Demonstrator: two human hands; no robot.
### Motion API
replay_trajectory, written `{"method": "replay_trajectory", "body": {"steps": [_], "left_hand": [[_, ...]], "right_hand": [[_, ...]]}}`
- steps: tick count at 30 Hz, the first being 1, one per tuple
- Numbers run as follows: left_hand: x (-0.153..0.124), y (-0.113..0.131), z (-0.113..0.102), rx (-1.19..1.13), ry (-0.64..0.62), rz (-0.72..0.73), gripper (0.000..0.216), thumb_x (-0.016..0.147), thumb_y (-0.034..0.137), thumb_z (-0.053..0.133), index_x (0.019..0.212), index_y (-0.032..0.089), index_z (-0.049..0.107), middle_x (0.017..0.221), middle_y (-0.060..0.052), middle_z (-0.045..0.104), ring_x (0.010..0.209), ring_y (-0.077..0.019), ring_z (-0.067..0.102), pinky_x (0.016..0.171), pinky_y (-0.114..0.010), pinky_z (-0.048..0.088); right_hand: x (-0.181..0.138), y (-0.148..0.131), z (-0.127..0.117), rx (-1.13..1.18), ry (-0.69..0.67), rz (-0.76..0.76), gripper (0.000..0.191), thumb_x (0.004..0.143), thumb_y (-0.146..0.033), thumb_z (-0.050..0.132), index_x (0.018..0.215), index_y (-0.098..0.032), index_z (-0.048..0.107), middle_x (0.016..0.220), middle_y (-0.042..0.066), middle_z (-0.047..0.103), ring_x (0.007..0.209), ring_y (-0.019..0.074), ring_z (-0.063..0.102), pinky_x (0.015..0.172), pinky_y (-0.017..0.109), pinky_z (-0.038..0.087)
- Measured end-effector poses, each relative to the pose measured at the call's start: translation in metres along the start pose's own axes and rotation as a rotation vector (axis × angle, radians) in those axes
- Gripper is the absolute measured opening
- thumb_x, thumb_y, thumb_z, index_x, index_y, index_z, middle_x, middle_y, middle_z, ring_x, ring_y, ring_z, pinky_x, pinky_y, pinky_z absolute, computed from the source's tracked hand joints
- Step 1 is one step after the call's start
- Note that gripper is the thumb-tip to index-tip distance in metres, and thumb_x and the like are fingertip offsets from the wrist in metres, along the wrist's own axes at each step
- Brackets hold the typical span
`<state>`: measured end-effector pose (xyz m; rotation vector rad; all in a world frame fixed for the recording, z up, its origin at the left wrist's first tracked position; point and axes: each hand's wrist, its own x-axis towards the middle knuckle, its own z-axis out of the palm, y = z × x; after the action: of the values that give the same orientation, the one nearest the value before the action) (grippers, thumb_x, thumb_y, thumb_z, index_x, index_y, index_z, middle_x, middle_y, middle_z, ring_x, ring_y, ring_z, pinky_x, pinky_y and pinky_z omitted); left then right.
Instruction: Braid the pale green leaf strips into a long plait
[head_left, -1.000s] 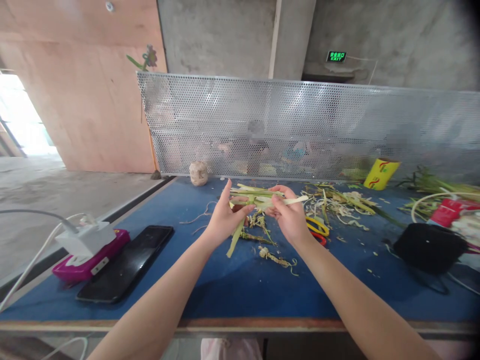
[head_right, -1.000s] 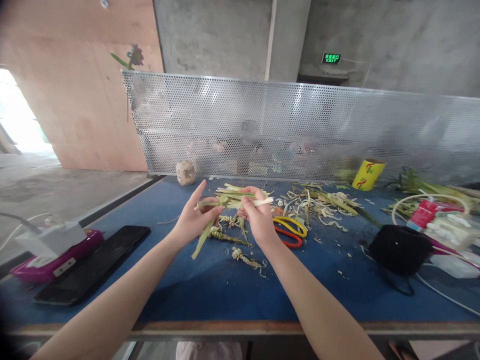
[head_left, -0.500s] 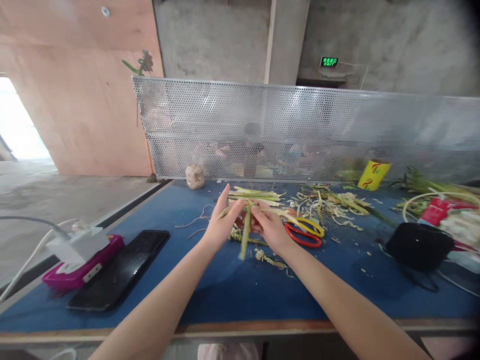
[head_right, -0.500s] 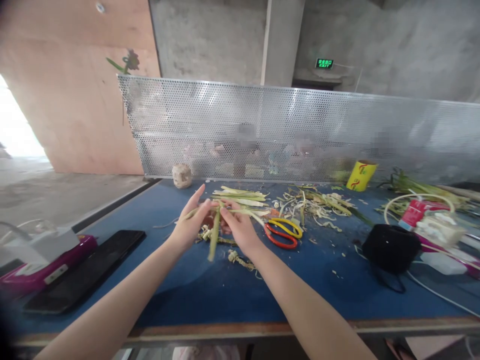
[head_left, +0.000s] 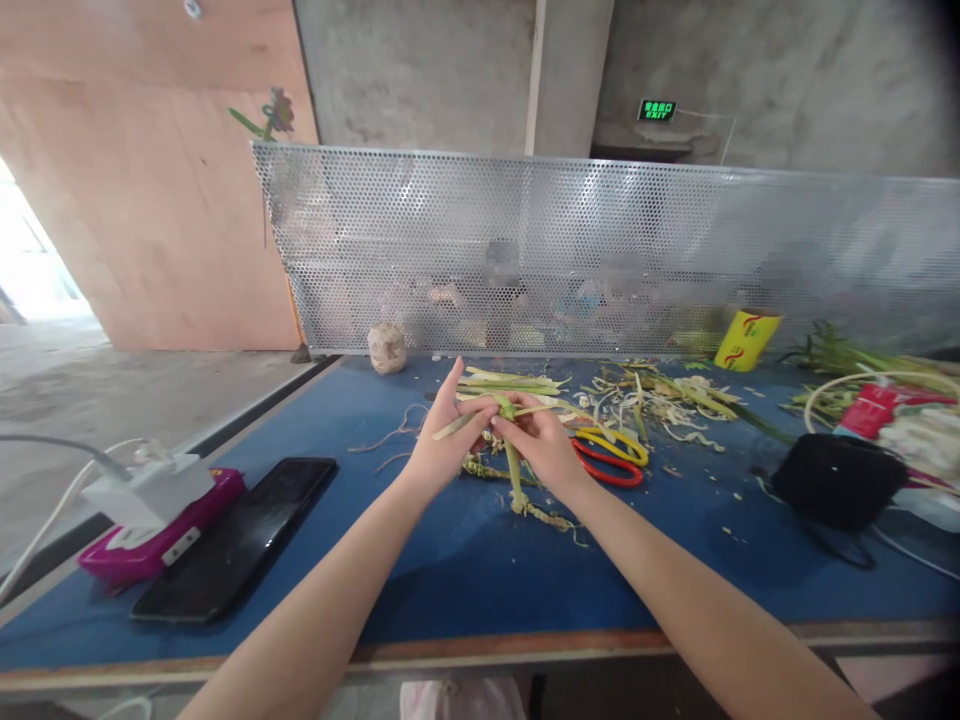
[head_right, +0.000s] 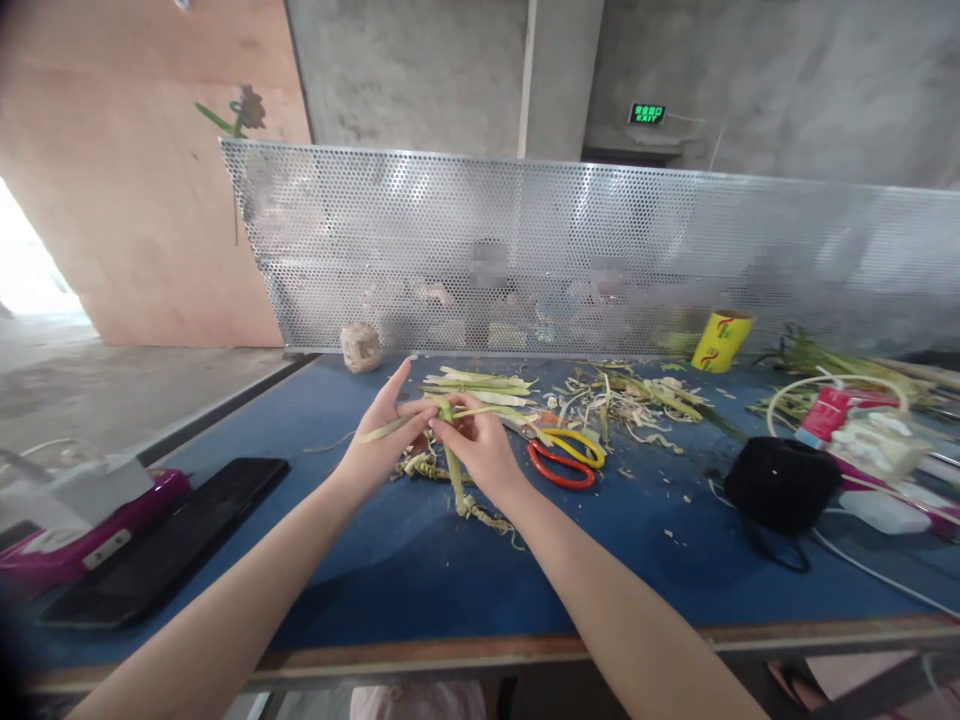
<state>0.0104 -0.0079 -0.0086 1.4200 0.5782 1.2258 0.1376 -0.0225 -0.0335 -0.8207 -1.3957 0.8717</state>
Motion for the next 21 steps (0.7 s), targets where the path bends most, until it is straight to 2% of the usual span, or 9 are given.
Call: {"method": "replay_trajectory", "body": {"steps": [2,5,7,9,13,16,19,21], "left_hand": [[-0.0001,0.0002,0.0002,0.002,-0.016,0.007,0.089,0.071,0.016,0.059,0.139,0.022,0.001,0.091,-0.009,0.066,0.046,-0.0047,0.048,0.04,-0.017,0.035],[-0.0006,0.0013,0.0002,0.031,-0.073,0.024,0.092,0.072,0.014,0.056,0.138,0.025,-0.008,0.095,-0.01,0.065,0.049,-0.0073,0.053,0.044,-0.02,0.04],[-0.0006,0.002,-0.0007,0.081,-0.082,0.057,0.093,0.072,0.013,0.056,0.138,0.026,-0.008,0.102,-0.011,0.063,0.052,-0.0078,0.055,0.049,-0.023,0.044],[-0.0001,0.0025,-0.0022,0.157,-0.021,0.085,0.094,0.069,0.015,0.06,0.138,0.026,-0.003,0.104,-0.011,0.061,0.054,-0.008,0.056,0.05,-0.023,0.045],[0.0016,0.0028,-0.0051,0.223,0.115,0.076,0.087,0.066,0.021,0.065,0.137,0.018,0.015,0.074,-0.003,0.062,0.05,-0.0089,0.052,0.04,-0.019,0.037],[0.0017,0.003,-0.0038,0.189,0.092,0.099,0.08,0.067,0.02,0.065,0.134,0.016,0.023,0.059,0.003,0.056,0.046,-0.0071,0.048,0.042,-0.019,0.037],[0.0003,0.0042,0.0002,0.178,0.051,0.119,0.078,0.067,0.017,0.065,0.133,0.014,0.024,0.056,0.005,0.054,0.048,-0.0072,0.049,0.048,-0.02,0.04],[-0.0013,0.0059,0.0029,0.185,0.052,0.13,0.077,0.067,0.016,0.064,0.133,0.013,0.024,0.056,0.005,0.053,0.051,-0.0078,0.051,0.052,-0.021,0.043]], "right_hand": [[0.0,-0.0002,-0.0005,-0.01,0.004,0.032,0.017,0.072,-0.03,0.059,0.087,-0.023,0.053,0.066,-0.003,0.055,0.057,0.0119,0.053,0.052,0.024,0.04],[-0.0001,-0.0027,-0.0022,-0.014,-0.073,0.016,0.013,0.075,-0.031,0.056,0.081,-0.021,0.054,0.059,-0.003,0.055,0.054,0.0126,0.051,0.05,0.024,0.038],[0.0001,-0.0052,-0.0042,-0.039,-0.088,-0.024,0.012,0.076,-0.032,0.055,0.079,-0.02,0.054,0.06,-0.002,0.055,0.055,0.0128,0.051,0.05,0.024,0.037],[0.0005,-0.0067,-0.0066,-0.101,-0.045,-0.052,0.012,0.076,-0.031,0.054,0.079,-0.02,0.055,0.061,-0.002,0.054,0.053,0.0112,0.049,0.049,0.023,0.034],[0.0018,-0.0037,-0.009,-0.162,0.059,-0.06,0.013,0.075,-0.033,0.056,0.074,-0.02,0.055,0.054,-0.005,0.044,0.045,0.0077,0.038,0.043,0.021,0.027],[0.0035,0.0007,-0.0067,0.02,0.121,0.027,0.018,0.072,-0.036,0.058,0.068,-0.019,0.051,0.049,-0.007,0.039,0.039,0.0065,0.034,0.038,0.021,0.025],[0.0056,0.0021,-0.0036,0.255,0.183,0.1,0.023,0.07,-0.037,0.059,0.064,-0.02,0.045,0.045,-0.009,0.034,0.033,0.0048,0.028,0.034,0.02,0.022],[0.007,0.0009,-0.0032,0.33,0.204,0.104,0.026,0.069,-0.035,0.061,0.06,-0.02,0.042,0.043,-0.01,0.033,0.032,0.0039,0.026,0.033,0.019,0.022]]}}
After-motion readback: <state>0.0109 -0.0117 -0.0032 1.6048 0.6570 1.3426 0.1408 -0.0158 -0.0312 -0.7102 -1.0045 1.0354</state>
